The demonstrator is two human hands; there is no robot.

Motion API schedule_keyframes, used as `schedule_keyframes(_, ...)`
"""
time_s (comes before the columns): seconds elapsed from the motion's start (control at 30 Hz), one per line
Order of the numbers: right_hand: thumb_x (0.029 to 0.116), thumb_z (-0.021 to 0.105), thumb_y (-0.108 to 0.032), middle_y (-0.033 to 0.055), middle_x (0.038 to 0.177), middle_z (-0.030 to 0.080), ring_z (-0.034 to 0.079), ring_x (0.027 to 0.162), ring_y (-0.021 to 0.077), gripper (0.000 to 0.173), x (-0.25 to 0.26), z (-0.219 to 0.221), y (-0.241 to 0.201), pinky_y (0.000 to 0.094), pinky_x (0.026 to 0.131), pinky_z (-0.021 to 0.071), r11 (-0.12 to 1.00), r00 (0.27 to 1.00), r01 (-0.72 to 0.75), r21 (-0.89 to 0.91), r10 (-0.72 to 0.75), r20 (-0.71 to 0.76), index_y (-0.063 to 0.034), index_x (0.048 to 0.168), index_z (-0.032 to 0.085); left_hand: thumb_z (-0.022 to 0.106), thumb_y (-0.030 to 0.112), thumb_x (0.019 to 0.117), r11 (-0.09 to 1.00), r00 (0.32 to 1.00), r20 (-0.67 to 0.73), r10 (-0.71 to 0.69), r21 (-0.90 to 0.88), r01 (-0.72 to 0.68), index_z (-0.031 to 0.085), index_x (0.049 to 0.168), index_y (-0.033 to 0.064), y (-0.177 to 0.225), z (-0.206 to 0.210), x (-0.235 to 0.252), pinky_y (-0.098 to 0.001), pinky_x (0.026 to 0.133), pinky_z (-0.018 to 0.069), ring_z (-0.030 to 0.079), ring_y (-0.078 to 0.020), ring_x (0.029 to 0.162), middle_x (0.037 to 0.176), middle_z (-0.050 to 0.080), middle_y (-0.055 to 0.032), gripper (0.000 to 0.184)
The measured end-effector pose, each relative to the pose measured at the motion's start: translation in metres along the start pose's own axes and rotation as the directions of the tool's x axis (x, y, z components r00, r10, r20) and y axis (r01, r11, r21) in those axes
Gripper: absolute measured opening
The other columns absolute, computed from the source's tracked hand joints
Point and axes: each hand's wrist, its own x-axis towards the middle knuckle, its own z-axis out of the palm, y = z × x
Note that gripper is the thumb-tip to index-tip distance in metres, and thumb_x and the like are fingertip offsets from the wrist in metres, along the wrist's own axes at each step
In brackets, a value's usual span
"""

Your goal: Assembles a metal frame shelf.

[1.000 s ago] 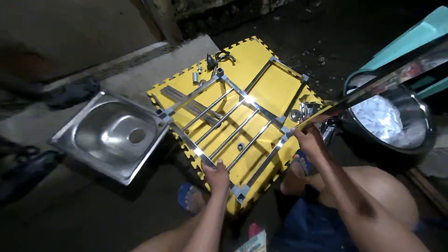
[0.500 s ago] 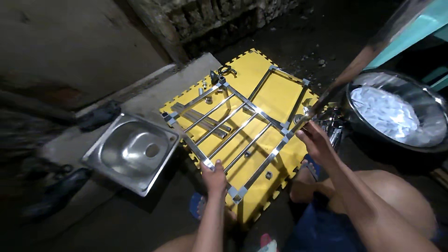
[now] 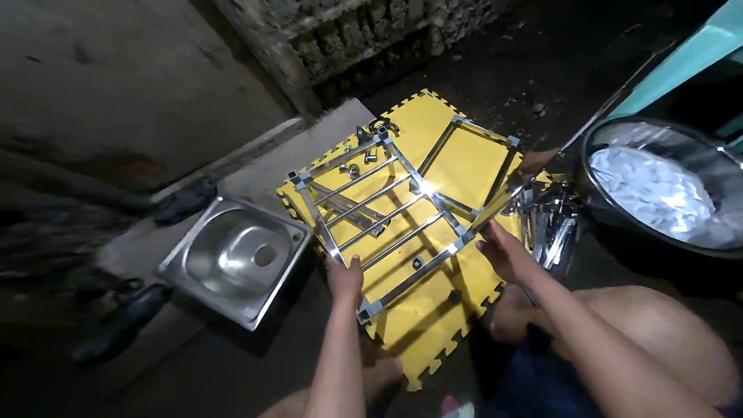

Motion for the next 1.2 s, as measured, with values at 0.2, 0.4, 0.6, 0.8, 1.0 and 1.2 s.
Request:
schedule_keyframes(0.2,0.1040,0.061,-0.034,0.0142,0.144,0.058,0.062,0.128,0.0143,0.065,-0.004,0.004,-0.004,0.0309,0.107,0.0530,0.998,0.998,-0.055,-0.030,0.053,-0.044,-0.0019,0.154,0.036,0.055,0.032,0.1041,0.800,0.863,0.056,0.502,0.349,-0.488,0.063,0.135,0.0012,0.029,0.013,-0.049,-0.0622,0.106,0.0453,0.059,-0.0453,0.124,0.131,0.063,-0.0268,0.044)
schedule_keyframes(0.4,0.1044,0.058,-0.039,0.0098,0.135,0.065,0.066,0.116,0.0115,0.060,0.003,0.003,-0.006,0.0316,0.102,0.0552,0.991,0.993,-0.115,-0.074,0.112,-0.039,-0.0049,0.152,0.044,0.046,0.038,0.1073,0.741,0.595,0.720,0.357,0.169,-0.650,0.073,0.109,0.0061,0.056,0.054,-0.116,-0.0522,0.091,0.0563,0.071,-0.0278,0.097,0.100,0.073,-0.0126,0.042)
schedule_keyframes(0.6,0.1062,0.056,-0.035,0.0027,0.113,0.072,0.071,0.095,0.0078,0.041,0.016,0.013,-0.002,0.0305,0.087,0.0617,0.994,0.982,-0.104,-0.021,0.099,-0.162,-0.0080,0.138,0.059,0.051,0.043,0.1042,0.822,0.454,0.888,0.071,0.206,-0.531,0.064,0.136,0.0140,-0.017,0.134,-0.111,-0.0560,0.106,0.0502,0.064,-0.0290,0.122,0.130,0.068,-0.0121,0.045)
schedule_keyframes(0.8,0.1042,0.057,-0.044,-0.0031,0.113,0.074,0.073,0.090,0.0043,0.041,0.026,0.029,-0.033,0.0280,0.076,0.0656,0.991,0.972,0.021,-0.135,-0.052,-0.231,-0.0114,0.128,0.066,0.069,0.043,0.0933,0.937,0.947,0.316,0.059,0.310,-0.162,0.041,0.156,0.0081,-0.047,0.181,-0.010,-0.0548,0.109,0.0481,0.054,-0.0399,0.134,0.150,0.049,-0.0250,0.077)
schedule_keyframes(1.0,0.1036,0.062,-0.027,0.0072,0.121,0.073,0.074,0.098,0.0116,0.034,0.044,0.031,-0.069,0.0339,0.078,0.0664,0.993,0.977,0.100,-0.059,-0.109,-0.183,0.0001,0.124,0.067,0.075,0.056,0.0846,0.943,0.996,-0.082,0.033,0.333,-0.003,0.044,0.156,0.0224,-0.004,0.215,0.098,-0.0651,0.103,0.0446,0.038,-0.0528,0.142,0.163,0.027,-0.0298,0.085)
schedule_keyframes(1.2,0.1051,0.057,-0.014,0.0108,0.123,0.067,0.067,0.109,0.0124,0.032,0.080,0.015,-0.087,0.0362,0.094,0.0582,0.983,0.988,0.143,0.111,-0.136,-0.071,0.0083,0.128,0.058,0.063,0.082,0.0773,0.907,0.966,-0.201,-0.163,0.354,0.227,0.017,0.166,0.0175,0.017,0.244,0.197,-0.0751,0.100,0.0404,0.026,-0.0548,0.148,0.166,0.014,-0.0324,0.119)
